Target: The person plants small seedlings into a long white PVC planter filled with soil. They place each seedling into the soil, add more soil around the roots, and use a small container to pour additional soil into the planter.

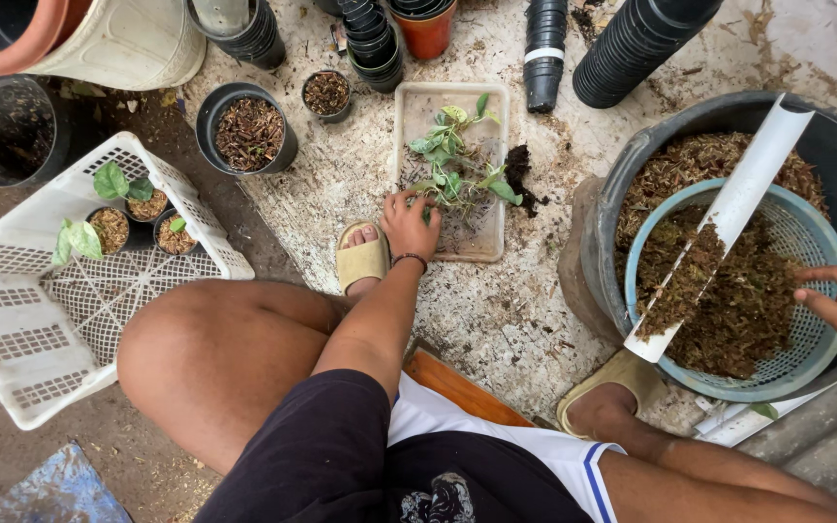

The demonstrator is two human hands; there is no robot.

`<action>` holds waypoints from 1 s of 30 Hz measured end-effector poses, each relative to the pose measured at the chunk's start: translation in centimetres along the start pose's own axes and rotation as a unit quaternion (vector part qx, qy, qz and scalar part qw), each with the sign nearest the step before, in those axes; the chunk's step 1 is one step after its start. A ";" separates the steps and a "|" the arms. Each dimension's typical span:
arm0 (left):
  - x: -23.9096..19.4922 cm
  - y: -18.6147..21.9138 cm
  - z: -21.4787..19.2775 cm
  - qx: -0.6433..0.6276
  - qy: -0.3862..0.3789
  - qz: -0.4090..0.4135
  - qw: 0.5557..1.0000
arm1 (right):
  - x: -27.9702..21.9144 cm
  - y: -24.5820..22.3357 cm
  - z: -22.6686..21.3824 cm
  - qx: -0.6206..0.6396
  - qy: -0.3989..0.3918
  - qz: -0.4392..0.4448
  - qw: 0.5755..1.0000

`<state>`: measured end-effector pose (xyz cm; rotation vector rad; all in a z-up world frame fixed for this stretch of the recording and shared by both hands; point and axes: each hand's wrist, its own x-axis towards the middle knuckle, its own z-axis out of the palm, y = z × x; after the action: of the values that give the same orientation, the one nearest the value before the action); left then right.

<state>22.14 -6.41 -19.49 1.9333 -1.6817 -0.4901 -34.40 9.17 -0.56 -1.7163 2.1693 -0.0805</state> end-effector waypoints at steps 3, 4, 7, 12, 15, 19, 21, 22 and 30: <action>0.2 0.5 -0.4 0.018 0.000 -0.014 1.000 | 0.3 0.8 0.0 0.061 0.001 0.003 0.998; 0.6 0.5 -0.6 0.022 0.011 -0.004 1.000 | 0.3 1.0 0.0 0.056 -0.001 0.006 0.998; 2.0 0.7 -0.3 0.047 0.015 0.077 0.996 | 0.3 1.3 0.0 0.034 -0.002 0.009 0.999; 4.1 1.5 1.7 0.120 -0.099 0.154 0.976 | 0.2 1.5 -0.2 -0.038 -0.002 -0.018 0.999; 4.6 1.7 2.9 0.216 -0.153 0.157 0.952 | 0.1 1.7 -0.4 0.081 -0.002 -0.007 0.997; 4.4 1.9 3.6 0.259 -0.180 0.116 0.942 | -0.4 1.8 -0.6 0.080 0.005 -0.010 0.997; 4.1 2.4 3.7 0.242 -0.178 0.108 0.948 | -1.1 1.9 -1.0 0.045 0.008 -0.006 0.999; 3.8 2.4 3.5 0.224 -0.175 0.107 0.953 | -1.4 1.9 -1.2 0.022 0.011 -0.010 1.000; 4.2 3.5 2.5 0.220 -0.209 0.070 0.950 | -2.7 1.7 -1.6 -0.090 -0.006 0.023 0.996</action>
<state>18.54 -11.23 -19.07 2.0946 -2.3475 -0.5298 -36.01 11.89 1.13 -1.7544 2.2661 0.1424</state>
